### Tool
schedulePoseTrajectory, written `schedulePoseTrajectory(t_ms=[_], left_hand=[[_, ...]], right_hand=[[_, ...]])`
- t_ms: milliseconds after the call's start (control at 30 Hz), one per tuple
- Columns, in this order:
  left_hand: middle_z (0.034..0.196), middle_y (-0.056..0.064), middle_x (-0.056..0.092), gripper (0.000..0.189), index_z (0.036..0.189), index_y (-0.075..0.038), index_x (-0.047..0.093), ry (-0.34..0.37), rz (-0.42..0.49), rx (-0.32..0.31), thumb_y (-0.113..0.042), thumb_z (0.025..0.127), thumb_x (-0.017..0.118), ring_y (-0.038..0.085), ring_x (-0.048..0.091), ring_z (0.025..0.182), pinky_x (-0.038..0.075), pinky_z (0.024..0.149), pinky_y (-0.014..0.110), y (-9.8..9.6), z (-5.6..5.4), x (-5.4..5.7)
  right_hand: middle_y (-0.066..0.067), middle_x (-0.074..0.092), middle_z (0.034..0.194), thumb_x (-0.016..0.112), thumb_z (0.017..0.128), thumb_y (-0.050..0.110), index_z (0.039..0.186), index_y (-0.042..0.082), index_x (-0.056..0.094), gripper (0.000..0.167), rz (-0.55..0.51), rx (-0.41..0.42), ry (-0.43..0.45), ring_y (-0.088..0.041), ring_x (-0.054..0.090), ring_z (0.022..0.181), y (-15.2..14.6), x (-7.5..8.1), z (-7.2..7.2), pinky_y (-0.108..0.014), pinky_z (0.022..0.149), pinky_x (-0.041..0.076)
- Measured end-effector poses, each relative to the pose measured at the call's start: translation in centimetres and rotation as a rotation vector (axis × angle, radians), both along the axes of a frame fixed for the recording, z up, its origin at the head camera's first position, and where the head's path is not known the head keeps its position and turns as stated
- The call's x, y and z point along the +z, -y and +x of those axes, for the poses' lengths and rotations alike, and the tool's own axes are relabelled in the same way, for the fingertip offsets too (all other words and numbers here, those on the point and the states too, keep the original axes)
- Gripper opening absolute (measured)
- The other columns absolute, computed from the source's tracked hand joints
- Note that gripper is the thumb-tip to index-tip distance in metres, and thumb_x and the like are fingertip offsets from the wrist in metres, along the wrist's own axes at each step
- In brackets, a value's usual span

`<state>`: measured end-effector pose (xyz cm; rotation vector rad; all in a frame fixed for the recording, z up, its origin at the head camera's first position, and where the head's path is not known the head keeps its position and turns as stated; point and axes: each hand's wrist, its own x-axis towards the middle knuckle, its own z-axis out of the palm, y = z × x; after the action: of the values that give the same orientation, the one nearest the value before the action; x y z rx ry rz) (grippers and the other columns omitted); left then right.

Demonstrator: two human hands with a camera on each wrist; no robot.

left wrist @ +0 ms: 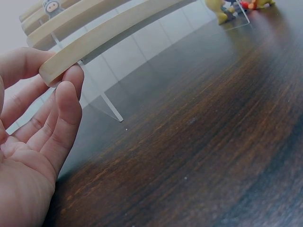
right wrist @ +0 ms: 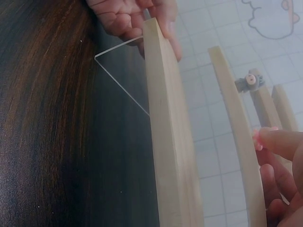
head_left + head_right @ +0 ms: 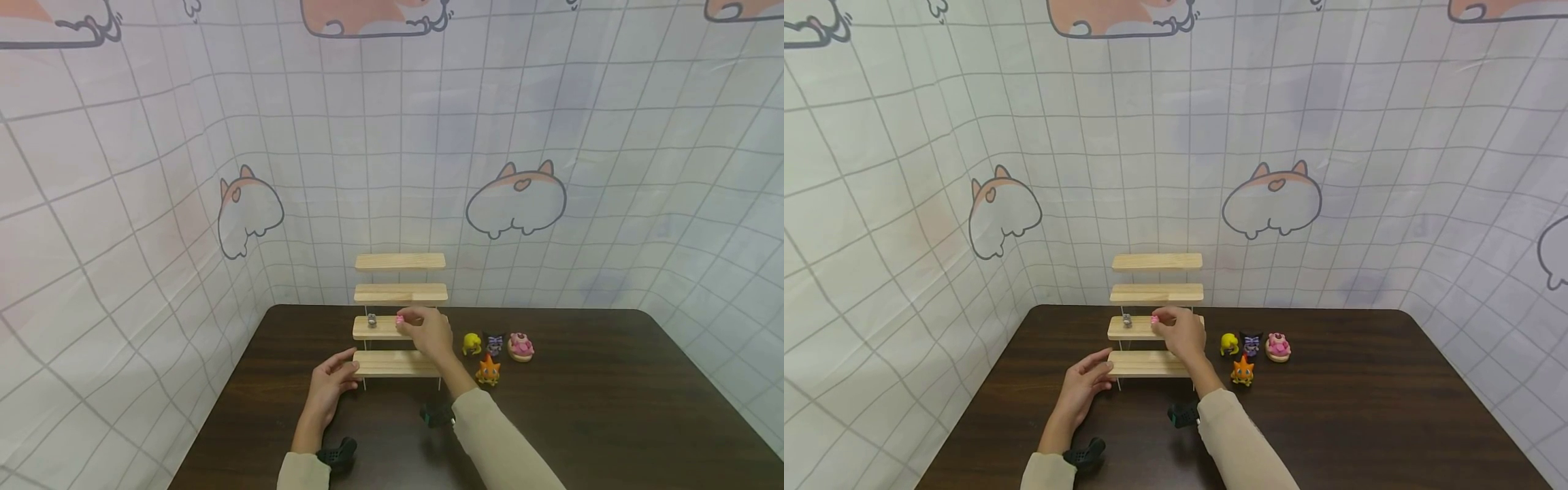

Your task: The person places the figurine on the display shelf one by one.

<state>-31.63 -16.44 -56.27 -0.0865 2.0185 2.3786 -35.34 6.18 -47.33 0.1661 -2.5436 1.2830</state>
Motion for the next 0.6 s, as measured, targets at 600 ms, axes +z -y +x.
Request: schedulePoseTrajectory(t_ms=[600], left_hand=[[0.093, 0.001, 0.073, 0.049, 0.140, 0.001, 0.059, -0.002, 0.002, 0.005, -0.012, 0.095, 0.072, 0.015, 0.070, 0.075, 0.058, 0.065, 0.026, -0.07, -0.04, -0.04]], right_hand=[[0.001, 0.079, 0.103, 0.079, 0.091, 0.025, 0.109, 0.020, 0.079, 0.018, -0.007, 0.006, 0.011, -0.020, 0.074, 0.094, -0.02, -0.05, 0.06, -0.041, 0.080, 0.056]])
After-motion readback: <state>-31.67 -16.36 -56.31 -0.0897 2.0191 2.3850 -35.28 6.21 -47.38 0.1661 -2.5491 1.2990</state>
